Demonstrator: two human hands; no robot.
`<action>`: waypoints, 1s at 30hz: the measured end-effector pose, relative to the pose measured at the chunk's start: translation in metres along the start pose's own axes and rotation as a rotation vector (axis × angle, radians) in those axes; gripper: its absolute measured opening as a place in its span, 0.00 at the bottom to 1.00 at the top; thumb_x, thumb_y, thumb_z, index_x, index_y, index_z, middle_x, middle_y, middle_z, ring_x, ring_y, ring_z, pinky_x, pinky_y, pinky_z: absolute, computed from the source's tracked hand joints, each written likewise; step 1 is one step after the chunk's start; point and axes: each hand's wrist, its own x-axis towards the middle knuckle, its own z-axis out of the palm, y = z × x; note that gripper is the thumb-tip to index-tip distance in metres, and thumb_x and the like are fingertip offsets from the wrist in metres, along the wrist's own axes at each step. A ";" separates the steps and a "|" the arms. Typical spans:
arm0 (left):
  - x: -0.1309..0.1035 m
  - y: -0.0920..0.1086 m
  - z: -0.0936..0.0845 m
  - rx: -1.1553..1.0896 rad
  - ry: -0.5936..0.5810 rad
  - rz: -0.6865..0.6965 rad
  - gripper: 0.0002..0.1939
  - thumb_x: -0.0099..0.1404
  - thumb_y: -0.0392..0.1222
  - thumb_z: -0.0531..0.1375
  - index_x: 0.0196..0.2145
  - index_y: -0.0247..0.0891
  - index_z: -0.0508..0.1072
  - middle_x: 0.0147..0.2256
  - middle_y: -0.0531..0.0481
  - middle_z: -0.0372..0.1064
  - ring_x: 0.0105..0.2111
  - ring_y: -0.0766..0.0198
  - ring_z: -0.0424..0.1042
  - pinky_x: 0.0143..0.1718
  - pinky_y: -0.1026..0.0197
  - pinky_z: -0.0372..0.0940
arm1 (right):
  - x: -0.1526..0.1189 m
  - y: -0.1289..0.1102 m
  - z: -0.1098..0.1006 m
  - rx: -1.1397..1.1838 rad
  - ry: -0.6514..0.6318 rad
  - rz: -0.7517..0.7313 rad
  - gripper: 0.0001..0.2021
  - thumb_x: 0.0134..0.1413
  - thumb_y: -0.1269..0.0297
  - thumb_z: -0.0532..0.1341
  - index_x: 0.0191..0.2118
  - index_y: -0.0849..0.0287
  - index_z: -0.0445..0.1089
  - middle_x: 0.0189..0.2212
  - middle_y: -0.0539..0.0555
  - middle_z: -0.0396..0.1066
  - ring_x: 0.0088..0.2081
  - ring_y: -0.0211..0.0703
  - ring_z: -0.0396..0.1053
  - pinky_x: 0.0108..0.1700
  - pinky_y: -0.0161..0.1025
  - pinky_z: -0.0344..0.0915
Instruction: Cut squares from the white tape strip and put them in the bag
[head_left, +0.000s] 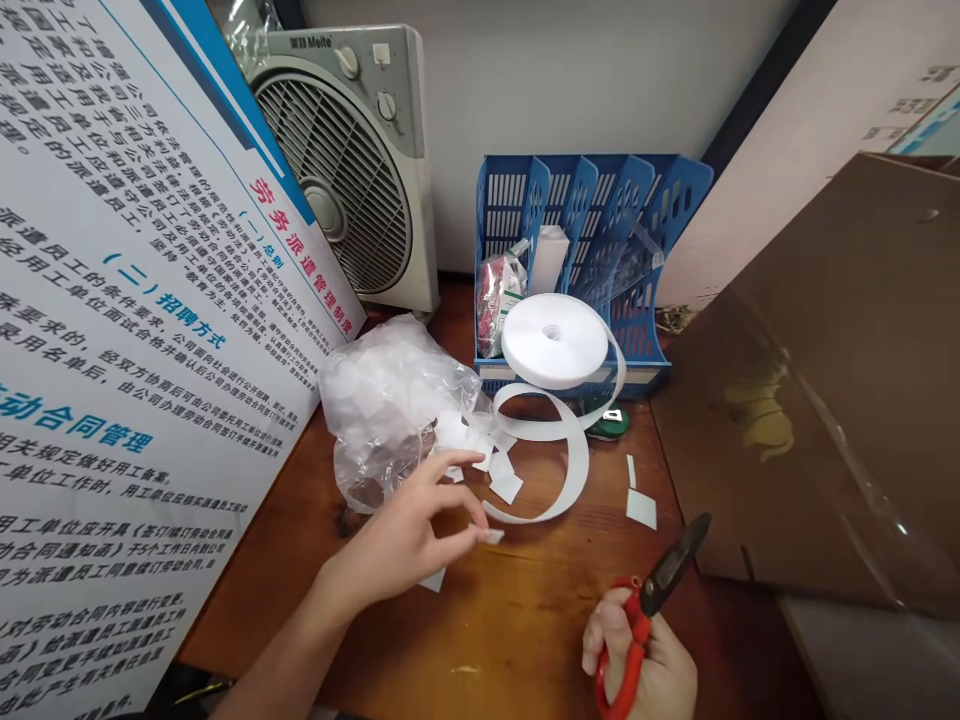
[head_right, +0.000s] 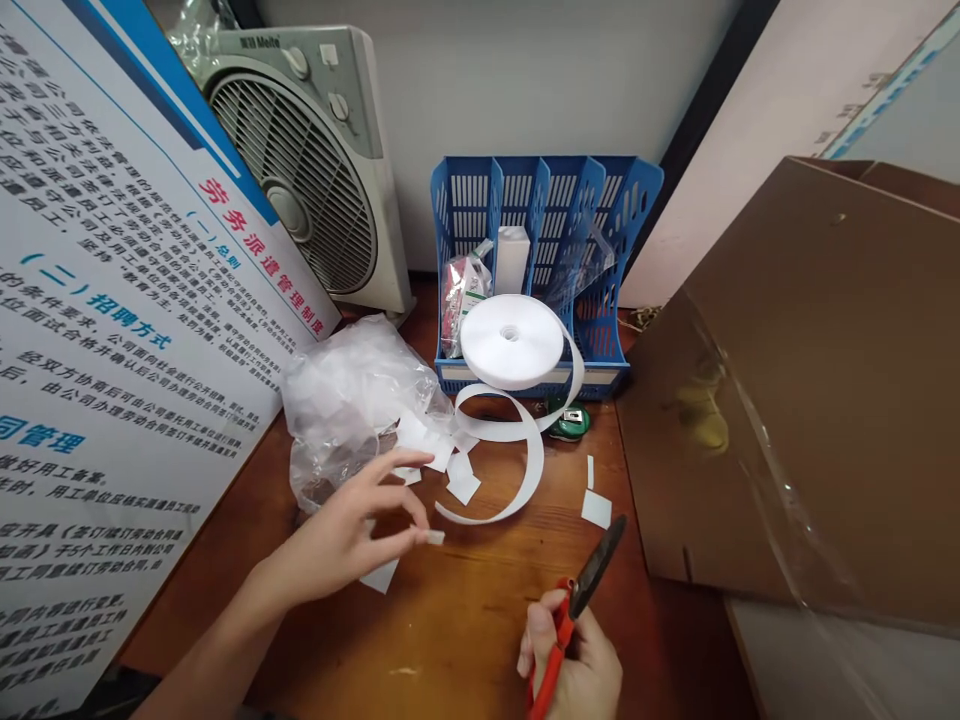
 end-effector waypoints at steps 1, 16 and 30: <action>0.001 0.000 0.003 -0.020 -0.057 0.001 0.04 0.66 0.39 0.63 0.35 0.45 0.79 0.65 0.51 0.57 0.63 0.52 0.61 0.63 0.52 0.56 | 0.000 0.001 0.000 -0.004 -0.007 0.004 0.18 0.48 0.52 0.73 0.30 0.59 0.67 0.17 0.45 0.64 0.16 0.33 0.61 0.18 0.30 0.61; -0.009 0.003 0.071 -0.692 0.012 -0.228 0.11 0.68 0.46 0.63 0.34 0.36 0.70 0.31 0.50 0.72 0.32 0.65 0.69 0.34 0.65 0.61 | -0.004 -0.013 0.047 0.164 -0.107 0.011 0.22 0.49 0.56 0.73 0.29 0.56 0.57 0.23 0.43 0.66 0.12 0.27 0.57 0.15 0.29 0.51; -0.008 -0.011 0.093 -0.888 0.117 -0.295 0.14 0.63 0.49 0.66 0.33 0.35 0.70 0.37 0.46 0.75 0.28 0.67 0.72 0.32 0.64 0.67 | -0.005 -0.011 0.052 0.162 -0.071 -0.089 0.20 0.51 0.63 0.72 0.30 0.56 0.57 0.23 0.40 0.63 0.14 0.28 0.61 0.19 0.31 0.54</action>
